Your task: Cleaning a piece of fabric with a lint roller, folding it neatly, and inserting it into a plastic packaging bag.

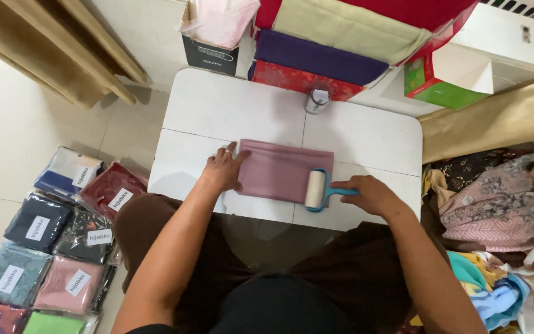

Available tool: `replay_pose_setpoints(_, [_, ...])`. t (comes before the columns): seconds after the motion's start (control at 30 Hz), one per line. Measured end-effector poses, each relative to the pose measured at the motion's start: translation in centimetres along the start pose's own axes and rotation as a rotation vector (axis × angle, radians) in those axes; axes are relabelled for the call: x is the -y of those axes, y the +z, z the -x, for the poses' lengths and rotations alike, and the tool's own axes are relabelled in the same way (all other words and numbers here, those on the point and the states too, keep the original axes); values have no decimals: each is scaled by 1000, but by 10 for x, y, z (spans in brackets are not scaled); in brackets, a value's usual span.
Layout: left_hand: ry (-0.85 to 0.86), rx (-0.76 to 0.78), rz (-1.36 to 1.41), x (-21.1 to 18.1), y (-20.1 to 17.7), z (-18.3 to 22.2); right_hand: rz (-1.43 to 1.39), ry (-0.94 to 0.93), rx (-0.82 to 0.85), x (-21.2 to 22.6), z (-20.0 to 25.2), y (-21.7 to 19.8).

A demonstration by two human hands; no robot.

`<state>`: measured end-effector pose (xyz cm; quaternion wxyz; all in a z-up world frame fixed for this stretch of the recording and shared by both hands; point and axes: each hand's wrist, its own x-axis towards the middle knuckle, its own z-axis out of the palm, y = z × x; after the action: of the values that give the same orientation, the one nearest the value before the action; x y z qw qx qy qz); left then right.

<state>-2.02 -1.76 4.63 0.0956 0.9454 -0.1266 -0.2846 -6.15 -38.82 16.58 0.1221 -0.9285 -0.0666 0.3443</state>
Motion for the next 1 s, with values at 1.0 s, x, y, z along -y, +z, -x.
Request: replay_pose_setpoints(1.0, [120,-95,163,13,11,-19,90,-308,-211,98,-62,-6])
